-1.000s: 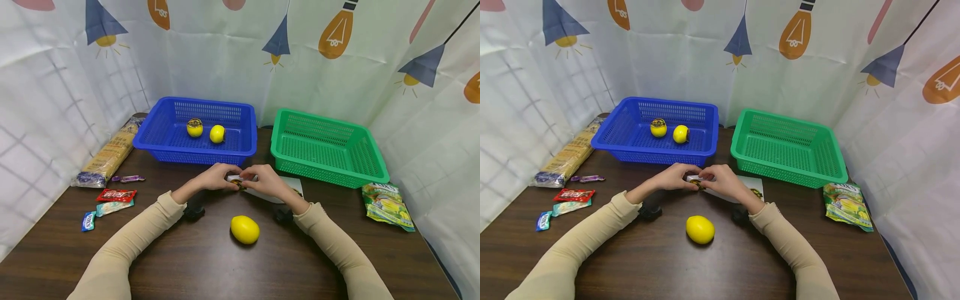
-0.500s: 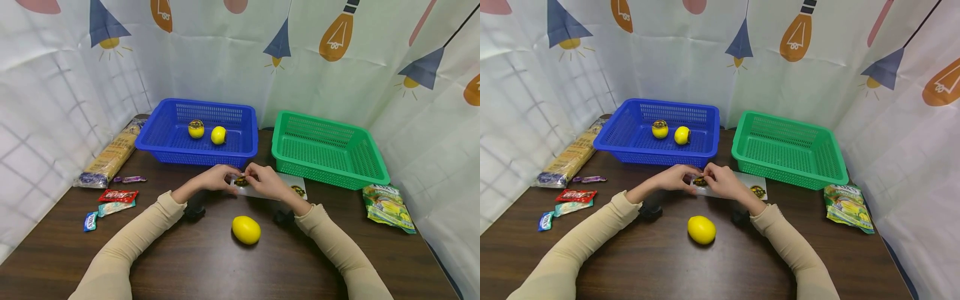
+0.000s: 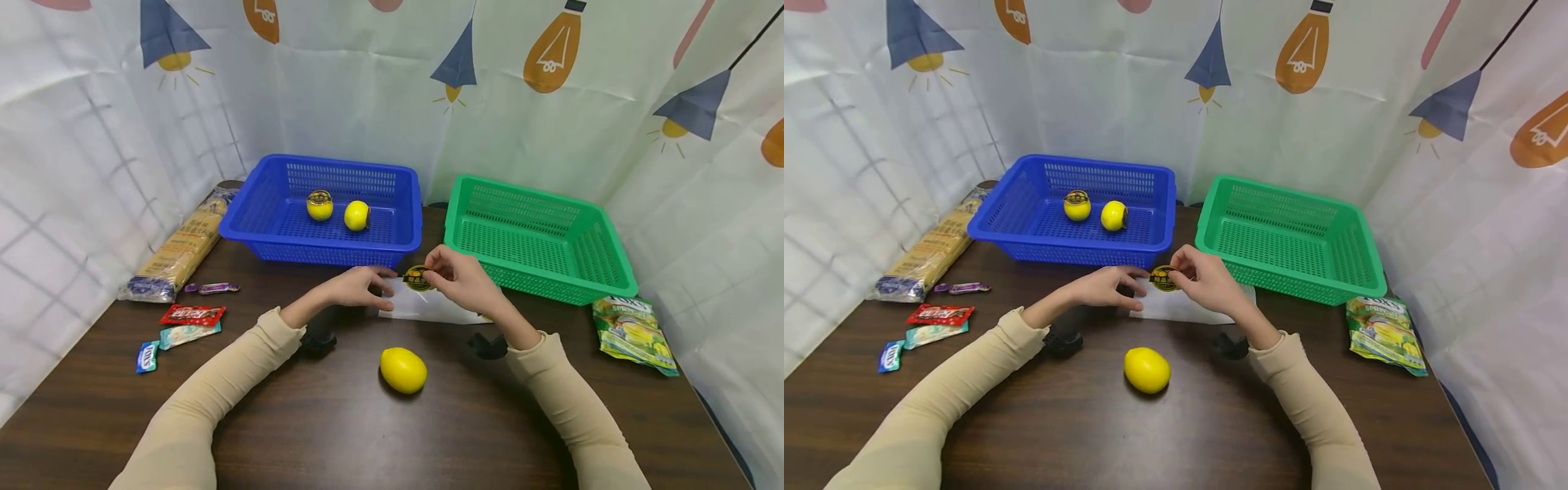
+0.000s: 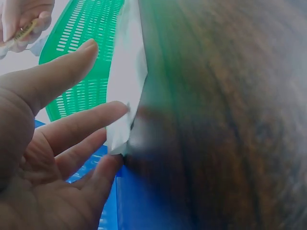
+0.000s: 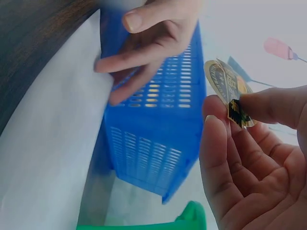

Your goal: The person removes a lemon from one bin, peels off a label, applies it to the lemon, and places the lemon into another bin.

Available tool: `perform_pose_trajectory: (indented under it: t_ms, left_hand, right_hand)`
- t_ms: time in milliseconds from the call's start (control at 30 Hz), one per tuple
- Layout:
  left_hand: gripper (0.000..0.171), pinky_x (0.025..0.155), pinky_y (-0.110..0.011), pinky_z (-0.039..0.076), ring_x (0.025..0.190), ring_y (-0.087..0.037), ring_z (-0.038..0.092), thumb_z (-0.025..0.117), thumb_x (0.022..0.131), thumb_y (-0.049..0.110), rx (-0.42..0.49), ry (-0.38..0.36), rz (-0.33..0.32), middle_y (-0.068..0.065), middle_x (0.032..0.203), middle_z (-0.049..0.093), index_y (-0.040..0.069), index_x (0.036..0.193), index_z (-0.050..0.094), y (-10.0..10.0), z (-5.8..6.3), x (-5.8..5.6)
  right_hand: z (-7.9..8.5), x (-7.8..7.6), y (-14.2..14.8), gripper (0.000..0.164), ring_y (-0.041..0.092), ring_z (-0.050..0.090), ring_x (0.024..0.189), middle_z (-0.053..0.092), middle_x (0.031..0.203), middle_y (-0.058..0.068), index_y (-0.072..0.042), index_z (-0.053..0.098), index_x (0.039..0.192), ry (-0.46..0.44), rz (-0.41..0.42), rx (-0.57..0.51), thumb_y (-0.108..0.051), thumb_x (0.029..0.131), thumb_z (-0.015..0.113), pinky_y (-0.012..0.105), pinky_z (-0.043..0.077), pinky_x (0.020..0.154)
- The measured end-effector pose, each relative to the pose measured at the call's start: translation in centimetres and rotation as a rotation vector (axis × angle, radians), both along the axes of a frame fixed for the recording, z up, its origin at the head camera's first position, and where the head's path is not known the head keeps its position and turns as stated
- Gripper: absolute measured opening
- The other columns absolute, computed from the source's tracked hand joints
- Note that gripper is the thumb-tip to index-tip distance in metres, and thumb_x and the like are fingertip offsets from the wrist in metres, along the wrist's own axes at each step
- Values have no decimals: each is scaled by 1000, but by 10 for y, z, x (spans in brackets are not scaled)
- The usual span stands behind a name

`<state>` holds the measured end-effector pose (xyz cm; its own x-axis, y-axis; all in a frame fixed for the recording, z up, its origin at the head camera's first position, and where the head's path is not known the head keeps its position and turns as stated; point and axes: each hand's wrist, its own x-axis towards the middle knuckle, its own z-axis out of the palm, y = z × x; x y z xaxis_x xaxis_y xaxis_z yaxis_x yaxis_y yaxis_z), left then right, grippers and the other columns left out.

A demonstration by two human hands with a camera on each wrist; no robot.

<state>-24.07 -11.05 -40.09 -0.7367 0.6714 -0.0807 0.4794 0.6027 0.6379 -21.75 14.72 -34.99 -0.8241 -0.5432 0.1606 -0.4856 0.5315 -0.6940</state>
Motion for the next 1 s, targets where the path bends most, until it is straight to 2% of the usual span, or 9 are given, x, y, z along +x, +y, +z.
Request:
perform_pose_trajectory:
  t_ms: [133,267,367,500,633,733,867,933,1000]
  left_hand:
    - [39,116,-50,40,141,-34,46,69,92,31,-10,-34,-2,-15,152,49,5,121,71,0,-1,1]
    - [40,117,-51,38,144,-34,42,67,94,32,-23,-25,-9,-14,155,45,5,123,70,-2,1,2]
    - [42,119,-53,35,146,-34,39,67,94,34,-26,-4,-13,-13,157,43,6,125,69,-5,6,3]
    - [45,119,-56,34,148,-35,35,66,94,36,10,10,-10,-14,159,39,7,129,66,-6,18,9]
    - [45,117,-55,37,147,-33,38,68,93,34,53,12,-25,-12,157,42,9,130,65,-4,29,22]
    - [48,108,-51,47,135,-29,50,74,89,33,69,-2,-108,-8,148,53,12,131,63,1,33,32]
    - [59,97,-44,54,119,-25,58,81,83,34,50,-48,-284,-3,134,62,14,134,58,10,35,44]
    - [65,98,-38,53,119,-23,58,83,80,36,17,-70,-362,-2,131,62,14,134,56,15,34,48]
    - [69,96,-33,53,120,-20,58,85,77,38,-24,-88,-410,-1,132,62,14,135,54,19,33,51]
  right_hand:
    - [4,3,4,10,25,69,75,74,95,7,-12,58,104,-1,3,-4,-18,98,63,26,52,63]
    - [1,7,5,9,15,64,68,73,90,7,-12,60,103,1,22,-1,-16,96,64,25,51,60]
    - [-6,13,4,9,22,67,68,71,92,9,-12,60,102,-48,60,3,-16,96,65,26,55,61]
    - [-11,22,3,10,37,69,73,69,97,10,-12,61,103,-164,105,1,-18,96,66,32,59,61]
    - [-8,30,4,10,39,68,72,67,95,9,-13,62,103,-212,139,3,-18,95,66,31,59,62]
    - [-7,33,5,9,40,67,70,65,92,9,-13,63,103,-225,174,-3,-17,95,66,29,58,61]
    - [-6,33,10,9,39,65,68,64,90,9,-12,63,103,-238,189,-13,-16,95,66,28,57,60]
    - [-4,33,13,8,35,63,65,63,89,9,-12,64,102,-231,187,-12,-16,95,66,27,56,58]
    - [-2,32,16,7,27,61,63,63,87,7,-13,64,100,-218,202,5,-16,95,66,25,53,57]
